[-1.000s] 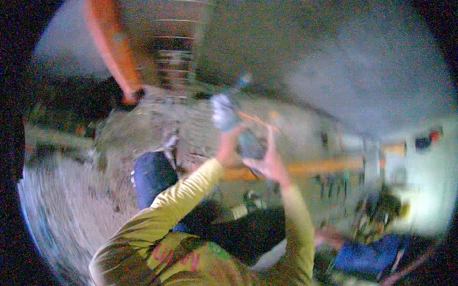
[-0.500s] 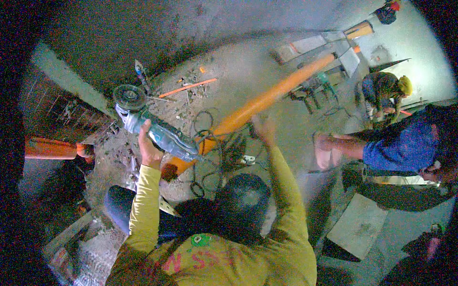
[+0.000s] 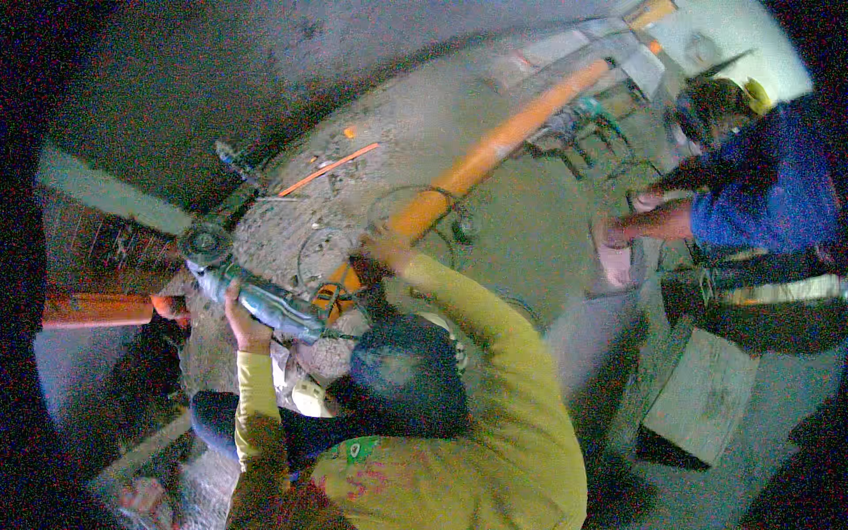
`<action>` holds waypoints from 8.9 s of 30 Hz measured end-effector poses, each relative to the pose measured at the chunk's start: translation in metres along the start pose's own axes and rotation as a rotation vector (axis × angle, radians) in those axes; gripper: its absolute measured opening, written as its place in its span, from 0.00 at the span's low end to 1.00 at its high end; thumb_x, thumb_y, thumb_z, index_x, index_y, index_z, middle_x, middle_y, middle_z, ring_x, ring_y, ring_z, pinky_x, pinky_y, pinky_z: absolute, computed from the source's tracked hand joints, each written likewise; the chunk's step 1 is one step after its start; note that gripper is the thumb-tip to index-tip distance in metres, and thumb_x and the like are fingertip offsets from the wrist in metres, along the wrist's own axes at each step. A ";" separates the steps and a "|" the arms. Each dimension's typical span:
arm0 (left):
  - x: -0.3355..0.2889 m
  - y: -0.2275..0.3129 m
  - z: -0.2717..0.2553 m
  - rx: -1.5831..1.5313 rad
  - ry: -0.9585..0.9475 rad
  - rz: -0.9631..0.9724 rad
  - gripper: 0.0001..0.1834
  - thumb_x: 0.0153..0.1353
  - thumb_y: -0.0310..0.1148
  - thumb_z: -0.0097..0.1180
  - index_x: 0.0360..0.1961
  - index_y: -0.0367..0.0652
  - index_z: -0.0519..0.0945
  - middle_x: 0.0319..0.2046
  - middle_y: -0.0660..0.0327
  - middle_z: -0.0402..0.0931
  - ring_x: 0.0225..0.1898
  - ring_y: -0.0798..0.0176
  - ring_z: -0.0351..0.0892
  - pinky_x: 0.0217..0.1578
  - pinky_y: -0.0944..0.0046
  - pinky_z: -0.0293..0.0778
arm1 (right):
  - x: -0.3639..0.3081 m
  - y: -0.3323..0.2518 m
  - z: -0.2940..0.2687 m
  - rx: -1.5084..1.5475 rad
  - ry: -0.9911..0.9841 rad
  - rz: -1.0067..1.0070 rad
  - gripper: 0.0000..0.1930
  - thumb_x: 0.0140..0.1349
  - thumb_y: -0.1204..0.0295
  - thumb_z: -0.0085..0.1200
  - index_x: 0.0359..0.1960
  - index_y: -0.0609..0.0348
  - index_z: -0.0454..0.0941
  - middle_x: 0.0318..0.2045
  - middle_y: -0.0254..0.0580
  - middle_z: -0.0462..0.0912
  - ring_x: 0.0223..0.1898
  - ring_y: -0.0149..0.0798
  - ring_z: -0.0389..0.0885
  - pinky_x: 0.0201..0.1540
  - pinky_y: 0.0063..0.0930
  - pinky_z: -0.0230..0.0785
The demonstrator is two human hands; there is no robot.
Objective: The person measures and marks an orange PVC pipe, then uses an angle grinder to cut it. After cutting, they deburr the edge and fit the new piece into an existing pipe assembly.
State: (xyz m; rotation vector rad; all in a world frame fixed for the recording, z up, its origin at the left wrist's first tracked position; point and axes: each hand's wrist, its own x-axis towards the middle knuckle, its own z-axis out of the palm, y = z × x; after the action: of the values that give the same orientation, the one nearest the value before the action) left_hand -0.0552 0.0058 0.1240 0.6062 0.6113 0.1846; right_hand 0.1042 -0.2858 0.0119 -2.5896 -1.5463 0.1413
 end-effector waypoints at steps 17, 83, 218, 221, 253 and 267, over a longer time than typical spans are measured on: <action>-0.018 -0.031 0.048 -0.154 -0.038 -0.183 0.18 0.62 0.46 0.63 0.45 0.43 0.80 0.40 0.57 0.84 0.42 0.53 0.84 0.48 0.50 0.80 | -0.292 -0.086 -0.203 -0.454 -0.057 0.832 0.11 0.56 0.59 0.64 0.35 0.50 0.81 0.32 0.43 0.78 0.33 0.50 0.78 0.31 0.51 0.69; -0.012 -0.127 0.012 0.285 -0.026 -0.277 0.23 0.61 0.41 0.64 0.54 0.41 0.77 0.42 0.58 0.82 0.42 0.55 0.83 0.49 0.53 0.79 | -0.262 0.025 0.050 0.408 -0.197 0.712 0.23 0.65 0.70 0.51 0.63 0.57 0.74 0.61 0.53 0.74 0.62 0.56 0.72 0.62 0.46 0.70; 0.123 -0.161 -0.078 0.698 0.402 0.435 0.20 0.67 0.45 0.63 0.32 0.36 0.86 0.23 0.72 0.75 0.25 0.76 0.68 0.25 0.66 0.66 | -0.043 -0.118 -0.002 0.631 0.110 0.856 0.43 0.45 0.50 0.73 0.60 0.62 0.71 0.37 0.60 0.86 0.39 0.64 0.86 0.42 0.56 0.78; 0.126 -0.155 -0.096 0.791 0.385 0.423 0.19 0.67 0.45 0.63 0.33 0.36 0.86 0.24 0.73 0.75 0.24 0.77 0.68 0.24 0.66 0.66 | -0.038 -0.122 -0.007 0.706 0.106 0.861 0.42 0.45 0.51 0.74 0.58 0.62 0.71 0.39 0.59 0.86 0.40 0.65 0.85 0.44 0.57 0.78; 0.114 -0.153 -0.067 0.729 0.423 0.408 0.22 0.65 0.48 0.64 0.35 0.34 0.88 0.25 0.71 0.77 0.26 0.75 0.69 0.26 0.67 0.66 | -0.044 -0.120 0.002 0.658 0.104 0.884 0.43 0.46 0.52 0.70 0.63 0.58 0.71 0.37 0.61 0.87 0.39 0.65 0.86 0.44 0.54 0.78; 0.116 -0.149 -0.052 0.645 0.388 0.378 0.20 0.63 0.46 0.63 0.33 0.35 0.88 0.28 0.67 0.81 0.30 0.72 0.75 0.31 0.67 0.71 | -0.050 -0.114 0.012 0.606 0.107 0.873 0.41 0.45 0.47 0.72 0.55 0.62 0.72 0.38 0.60 0.86 0.37 0.65 0.85 0.40 0.57 0.78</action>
State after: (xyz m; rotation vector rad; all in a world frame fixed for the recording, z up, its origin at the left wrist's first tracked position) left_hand 0.0059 -0.0515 -0.0529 1.3310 0.9376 0.4757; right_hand -0.0206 -0.2753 0.0187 -2.4719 -0.1774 0.4484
